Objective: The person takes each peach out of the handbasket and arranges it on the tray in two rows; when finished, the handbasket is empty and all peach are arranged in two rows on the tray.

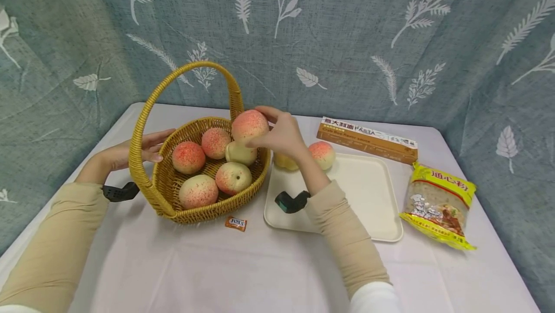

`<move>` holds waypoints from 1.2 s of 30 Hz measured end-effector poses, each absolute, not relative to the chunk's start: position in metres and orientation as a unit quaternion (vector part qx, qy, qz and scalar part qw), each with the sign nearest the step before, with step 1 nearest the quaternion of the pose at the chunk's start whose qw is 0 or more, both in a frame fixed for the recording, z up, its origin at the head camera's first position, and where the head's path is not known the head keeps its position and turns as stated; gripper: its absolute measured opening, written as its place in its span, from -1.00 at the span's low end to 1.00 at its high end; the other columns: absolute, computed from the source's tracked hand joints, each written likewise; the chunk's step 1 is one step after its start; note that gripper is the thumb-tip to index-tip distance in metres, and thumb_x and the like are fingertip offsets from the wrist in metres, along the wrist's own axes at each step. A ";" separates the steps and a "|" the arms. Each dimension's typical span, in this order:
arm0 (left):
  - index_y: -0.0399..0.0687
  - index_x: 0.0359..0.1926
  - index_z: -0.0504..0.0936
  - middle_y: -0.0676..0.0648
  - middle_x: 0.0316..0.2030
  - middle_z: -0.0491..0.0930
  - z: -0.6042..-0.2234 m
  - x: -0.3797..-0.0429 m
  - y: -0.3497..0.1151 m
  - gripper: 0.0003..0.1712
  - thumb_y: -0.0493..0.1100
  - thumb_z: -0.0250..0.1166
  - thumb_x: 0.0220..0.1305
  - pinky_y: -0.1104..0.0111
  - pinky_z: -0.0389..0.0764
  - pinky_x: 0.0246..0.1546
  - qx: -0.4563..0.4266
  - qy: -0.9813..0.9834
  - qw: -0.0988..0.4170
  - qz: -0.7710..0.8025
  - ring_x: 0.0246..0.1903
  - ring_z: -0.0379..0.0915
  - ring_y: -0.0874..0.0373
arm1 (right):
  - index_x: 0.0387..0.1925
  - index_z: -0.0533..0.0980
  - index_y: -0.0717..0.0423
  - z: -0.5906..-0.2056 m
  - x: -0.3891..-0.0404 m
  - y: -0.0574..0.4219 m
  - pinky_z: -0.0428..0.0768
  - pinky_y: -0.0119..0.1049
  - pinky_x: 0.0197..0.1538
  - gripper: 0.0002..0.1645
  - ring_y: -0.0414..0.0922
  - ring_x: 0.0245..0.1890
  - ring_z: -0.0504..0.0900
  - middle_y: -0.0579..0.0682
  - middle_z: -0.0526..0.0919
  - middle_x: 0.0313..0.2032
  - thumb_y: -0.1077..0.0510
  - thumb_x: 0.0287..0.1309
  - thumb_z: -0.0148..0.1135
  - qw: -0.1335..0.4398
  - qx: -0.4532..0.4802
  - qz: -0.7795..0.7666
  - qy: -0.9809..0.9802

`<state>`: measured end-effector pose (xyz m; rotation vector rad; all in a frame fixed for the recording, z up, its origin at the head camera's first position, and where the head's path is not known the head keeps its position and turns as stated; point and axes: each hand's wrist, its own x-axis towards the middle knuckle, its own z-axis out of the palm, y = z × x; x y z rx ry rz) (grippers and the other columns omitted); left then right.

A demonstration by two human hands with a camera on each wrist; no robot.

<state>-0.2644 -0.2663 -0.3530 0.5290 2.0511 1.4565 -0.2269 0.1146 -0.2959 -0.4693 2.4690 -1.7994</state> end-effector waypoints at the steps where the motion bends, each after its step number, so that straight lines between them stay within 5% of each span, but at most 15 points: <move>1: -0.35 0.50 -0.25 -0.39 0.48 -0.26 -0.353 -0.264 -0.266 0.02 -0.44 0.19 0.17 -0.19 -0.19 0.33 0.198 0.766 0.281 0.543 0.43 -0.39 -0.31 | 0.28 0.42 0.19 -0.296 -0.226 0.118 0.51 -0.24 0.13 -0.08 0.00 0.20 0.50 0.08 0.51 0.20 0.32 -0.23 0.55 0.023 -0.147 -0.582 0.799; 28: -0.34 0.50 -0.21 -0.43 0.46 -0.18 -0.354 -0.263 -0.266 0.02 -0.39 0.20 0.17 -0.24 -0.15 0.31 0.212 0.780 0.265 0.527 0.43 -0.37 -0.33 | 0.33 0.34 0.31 -0.317 -0.189 0.204 0.43 -0.12 0.22 -0.05 0.05 0.27 0.41 0.19 0.41 0.28 0.43 -0.19 0.50 -0.017 -0.067 -0.576 0.815; 36: -0.34 0.50 -0.20 -0.42 0.47 -0.18 -0.353 -0.261 -0.265 0.01 -0.37 0.20 0.18 -0.24 -0.14 0.31 0.212 0.784 0.262 0.521 0.43 -0.36 -0.33 | 0.34 0.31 0.34 -0.325 -0.184 0.230 0.47 -0.23 0.17 -0.06 0.07 0.26 0.40 0.23 0.40 0.28 0.42 -0.15 0.47 -0.027 -0.032 -0.560 0.828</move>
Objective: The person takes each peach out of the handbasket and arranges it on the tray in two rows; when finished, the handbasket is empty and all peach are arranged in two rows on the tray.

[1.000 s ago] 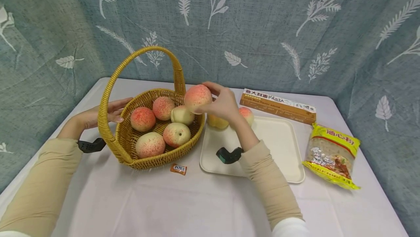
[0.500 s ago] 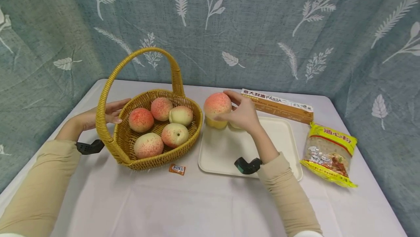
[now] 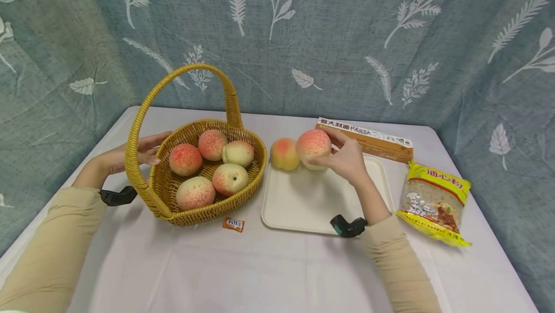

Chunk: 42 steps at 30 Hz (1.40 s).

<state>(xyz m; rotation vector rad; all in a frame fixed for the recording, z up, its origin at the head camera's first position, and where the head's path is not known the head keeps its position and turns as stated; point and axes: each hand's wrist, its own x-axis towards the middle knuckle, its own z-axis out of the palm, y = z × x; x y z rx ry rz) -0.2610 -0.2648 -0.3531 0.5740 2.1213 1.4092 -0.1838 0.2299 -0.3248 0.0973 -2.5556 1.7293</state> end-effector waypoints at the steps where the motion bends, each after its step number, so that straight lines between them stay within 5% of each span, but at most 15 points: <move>1: -0.33 0.50 -0.21 -0.41 0.47 -0.19 -0.353 -0.261 -0.265 0.01 -0.36 0.21 0.18 -0.24 -0.14 0.30 0.213 0.784 0.263 0.520 0.43 -0.37 -0.33 | 0.35 0.30 0.32 -0.326 -0.183 0.233 0.46 -0.23 0.19 -0.06 0.06 0.27 0.39 0.22 0.40 0.28 0.40 -0.13 0.48 0.027 0.026 0.557 -0.829; 7: -0.33 0.51 -0.19 -0.39 0.47 -0.18 -0.354 -0.262 -0.265 0.00 -0.34 0.21 0.19 -0.23 -0.15 0.31 0.219 0.786 0.261 0.515 0.44 -0.38 -0.30 | 0.40 0.24 0.26 -0.332 -0.179 0.255 0.40 -0.11 0.25 0.00 0.10 0.29 0.36 0.24 0.38 0.29 0.26 -0.08 0.51 0.028 0.002 0.529 -0.848; 16: -0.35 0.50 -0.19 -0.42 0.46 -0.16 -0.352 -0.261 -0.266 0.01 -0.37 0.21 0.17 -0.22 -0.12 0.31 0.221 0.786 0.258 0.516 0.43 -0.36 -0.31 | 0.43 0.20 0.24 -0.342 -0.181 0.281 0.51 -0.32 0.12 0.00 0.14 0.30 0.35 0.24 0.34 0.33 0.22 -0.02 0.49 0.041 -0.058 0.518 -0.853; 26: -0.35 0.50 -0.18 -0.42 0.46 -0.18 -0.351 -0.260 -0.265 0.00 -0.37 0.21 0.17 -0.24 -0.13 0.31 0.221 0.781 0.262 0.523 0.43 -0.36 -0.33 | 0.38 0.25 0.32 -0.357 -0.186 0.292 0.36 0.01 0.26 -0.05 0.18 0.32 0.31 0.29 0.36 0.30 0.21 -0.03 0.48 0.044 -0.110 0.491 -0.863; 42: -0.32 0.51 -0.18 -0.39 0.48 -0.20 -0.348 -0.259 -0.264 0.00 -0.36 0.21 0.18 -0.24 -0.15 0.31 0.206 0.792 0.264 0.511 0.44 -0.41 -0.31 | 0.37 0.23 0.37 -0.368 -0.197 0.286 0.31 0.07 0.29 -0.02 0.25 0.33 0.25 0.33 0.30 0.33 0.21 -0.05 0.48 0.021 -0.113 0.457 -0.882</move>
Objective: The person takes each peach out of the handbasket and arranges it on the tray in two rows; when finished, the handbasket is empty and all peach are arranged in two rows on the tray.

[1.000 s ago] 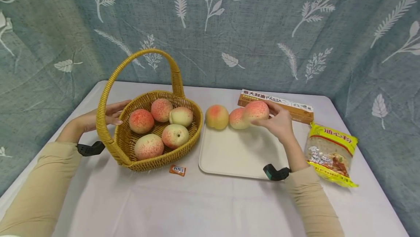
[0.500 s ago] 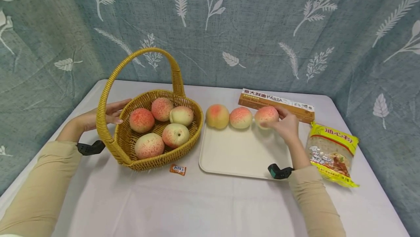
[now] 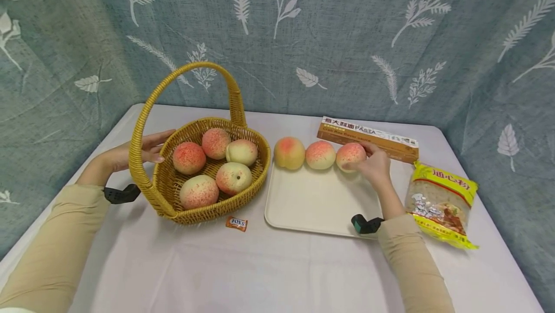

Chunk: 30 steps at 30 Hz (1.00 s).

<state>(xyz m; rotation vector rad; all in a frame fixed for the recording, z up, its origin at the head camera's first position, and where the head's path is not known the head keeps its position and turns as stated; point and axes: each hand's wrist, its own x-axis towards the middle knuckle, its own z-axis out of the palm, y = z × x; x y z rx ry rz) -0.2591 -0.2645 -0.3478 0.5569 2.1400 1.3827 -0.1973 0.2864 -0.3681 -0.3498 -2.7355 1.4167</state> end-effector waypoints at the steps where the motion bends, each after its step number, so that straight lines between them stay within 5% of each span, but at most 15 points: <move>1: -0.31 0.51 -0.18 -0.39 0.48 -0.19 -0.348 -0.259 -0.265 0.00 -0.36 0.20 0.18 -0.24 -0.15 0.31 0.205 0.793 0.264 0.510 0.44 -0.41 -0.30 | 0.37 0.23 0.37 -0.368 -0.198 0.286 0.31 0.07 0.29 -0.02 0.25 0.33 0.25 0.33 0.31 0.32 0.21 -0.05 0.49 0.023 -0.115 0.453 -0.884; 14: -0.33 0.51 -0.17 -0.38 0.48 -0.19 -0.350 -0.261 -0.265 0.00 -0.35 0.21 0.18 -0.23 -0.15 0.32 0.205 0.791 0.264 0.513 0.44 -0.39 -0.30 | 0.28 0.25 0.50 -0.370 -0.202 0.279 0.26 0.25 0.22 0.02 0.40 0.21 0.28 0.52 0.32 0.19 0.17 -0.18 0.55 0.070 -0.059 0.324 -0.942; 24: -0.33 0.51 -0.17 -0.38 0.48 -0.19 -0.348 -0.260 -0.264 -0.01 -0.35 0.21 0.19 -0.23 -0.13 0.32 0.208 0.792 0.265 0.510 0.44 -0.38 -0.31 | 0.43 0.02 0.44 -0.364 -0.198 0.288 0.20 0.14 0.32 0.10 0.33 0.35 0.14 0.44 0.18 0.35 0.08 0.06 0.43 -0.018 -0.096 0.422 -0.901; 30: -0.34 0.50 -0.19 -0.37 0.48 -0.21 -0.348 -0.260 -0.263 -0.02 -0.40 0.19 0.20 -0.22 -0.14 0.32 0.211 0.781 0.268 0.524 0.44 -0.38 -0.32 | 0.42 0.06 0.44 -0.367 -0.200 0.289 0.25 0.11 0.30 0.09 0.30 0.33 0.19 0.42 0.21 0.34 0.08 0.04 0.45 -0.027 -0.105 0.423 -0.900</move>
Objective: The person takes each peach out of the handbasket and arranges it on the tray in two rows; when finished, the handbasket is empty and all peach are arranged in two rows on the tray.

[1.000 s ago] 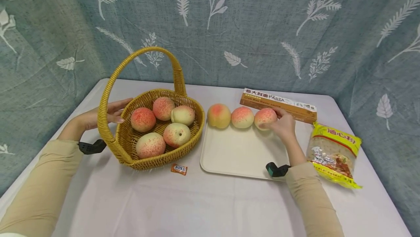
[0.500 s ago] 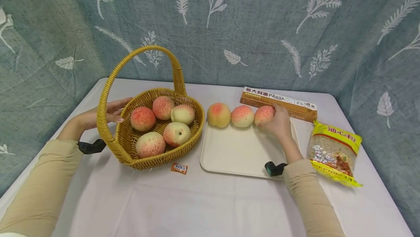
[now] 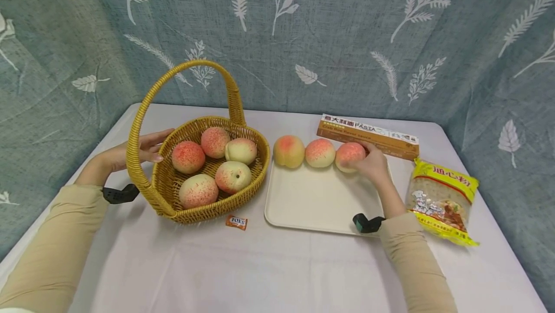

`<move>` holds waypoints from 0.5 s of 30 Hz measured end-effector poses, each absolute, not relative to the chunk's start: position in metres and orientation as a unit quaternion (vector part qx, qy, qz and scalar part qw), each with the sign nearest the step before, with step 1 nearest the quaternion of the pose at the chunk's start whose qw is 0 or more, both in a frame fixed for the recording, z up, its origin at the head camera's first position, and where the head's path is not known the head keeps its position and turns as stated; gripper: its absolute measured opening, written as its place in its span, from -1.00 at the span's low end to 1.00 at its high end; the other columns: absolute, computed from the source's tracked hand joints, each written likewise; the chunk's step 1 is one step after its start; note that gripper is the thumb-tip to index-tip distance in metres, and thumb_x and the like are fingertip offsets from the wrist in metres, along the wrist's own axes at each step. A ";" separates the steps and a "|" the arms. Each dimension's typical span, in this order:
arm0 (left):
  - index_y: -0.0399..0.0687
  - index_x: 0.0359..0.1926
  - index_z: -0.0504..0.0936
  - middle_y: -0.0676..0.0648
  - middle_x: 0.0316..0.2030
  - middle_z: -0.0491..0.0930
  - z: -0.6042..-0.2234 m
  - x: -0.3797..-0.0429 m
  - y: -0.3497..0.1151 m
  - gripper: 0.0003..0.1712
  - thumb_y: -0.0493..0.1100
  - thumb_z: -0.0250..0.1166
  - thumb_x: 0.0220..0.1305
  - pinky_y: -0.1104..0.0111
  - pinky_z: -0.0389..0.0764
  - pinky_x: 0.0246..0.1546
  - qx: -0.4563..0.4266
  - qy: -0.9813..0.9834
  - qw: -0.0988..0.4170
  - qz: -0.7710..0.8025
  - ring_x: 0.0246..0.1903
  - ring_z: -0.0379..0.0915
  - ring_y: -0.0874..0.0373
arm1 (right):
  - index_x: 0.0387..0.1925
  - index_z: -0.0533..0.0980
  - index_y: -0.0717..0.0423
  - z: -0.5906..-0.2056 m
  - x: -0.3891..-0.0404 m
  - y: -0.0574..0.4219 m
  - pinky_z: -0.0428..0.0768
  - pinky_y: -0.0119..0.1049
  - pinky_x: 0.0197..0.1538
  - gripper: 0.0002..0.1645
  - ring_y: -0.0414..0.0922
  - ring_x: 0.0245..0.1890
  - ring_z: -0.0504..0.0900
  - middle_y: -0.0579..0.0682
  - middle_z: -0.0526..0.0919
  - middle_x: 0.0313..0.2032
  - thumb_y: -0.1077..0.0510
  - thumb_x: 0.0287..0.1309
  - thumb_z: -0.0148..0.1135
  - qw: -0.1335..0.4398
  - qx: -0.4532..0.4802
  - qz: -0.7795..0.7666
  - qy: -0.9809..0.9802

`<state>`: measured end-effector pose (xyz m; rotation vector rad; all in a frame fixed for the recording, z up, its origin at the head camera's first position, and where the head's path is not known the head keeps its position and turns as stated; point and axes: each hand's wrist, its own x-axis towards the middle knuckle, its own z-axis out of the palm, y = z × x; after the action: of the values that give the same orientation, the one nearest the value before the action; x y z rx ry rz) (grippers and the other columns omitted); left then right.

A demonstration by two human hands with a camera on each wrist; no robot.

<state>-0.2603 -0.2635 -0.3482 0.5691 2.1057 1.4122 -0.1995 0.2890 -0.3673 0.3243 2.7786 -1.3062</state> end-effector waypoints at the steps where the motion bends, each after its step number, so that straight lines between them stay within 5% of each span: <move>1: -0.34 0.50 -0.19 -0.37 0.48 -0.21 -0.348 -0.260 -0.264 -0.02 -0.41 0.18 0.19 -0.21 -0.14 0.32 0.211 0.779 0.269 0.526 0.44 -0.38 -0.32 | 0.41 0.08 0.44 -0.368 -0.200 0.289 0.27 0.11 0.29 0.08 0.29 0.32 0.21 0.42 0.23 0.33 0.09 0.03 0.45 0.023 0.106 -0.420 0.901; 15: -0.31 0.51 -0.20 -0.34 0.49 -0.22 -0.349 -0.261 -0.264 -0.03 -0.41 0.17 0.21 -0.20 -0.14 0.32 0.208 0.782 0.272 0.520 0.44 -0.40 -0.29 | 0.42 0.10 0.39 -0.369 -0.204 0.286 0.29 0.11 0.28 0.06 0.30 0.34 0.18 0.40 0.21 0.35 0.03 0.06 0.43 0.018 0.109 -0.406 0.907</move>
<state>-0.2607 -0.2645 -0.3494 0.5588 2.1061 1.4011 -0.2038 0.2856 -0.3690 0.3386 2.8172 -1.2605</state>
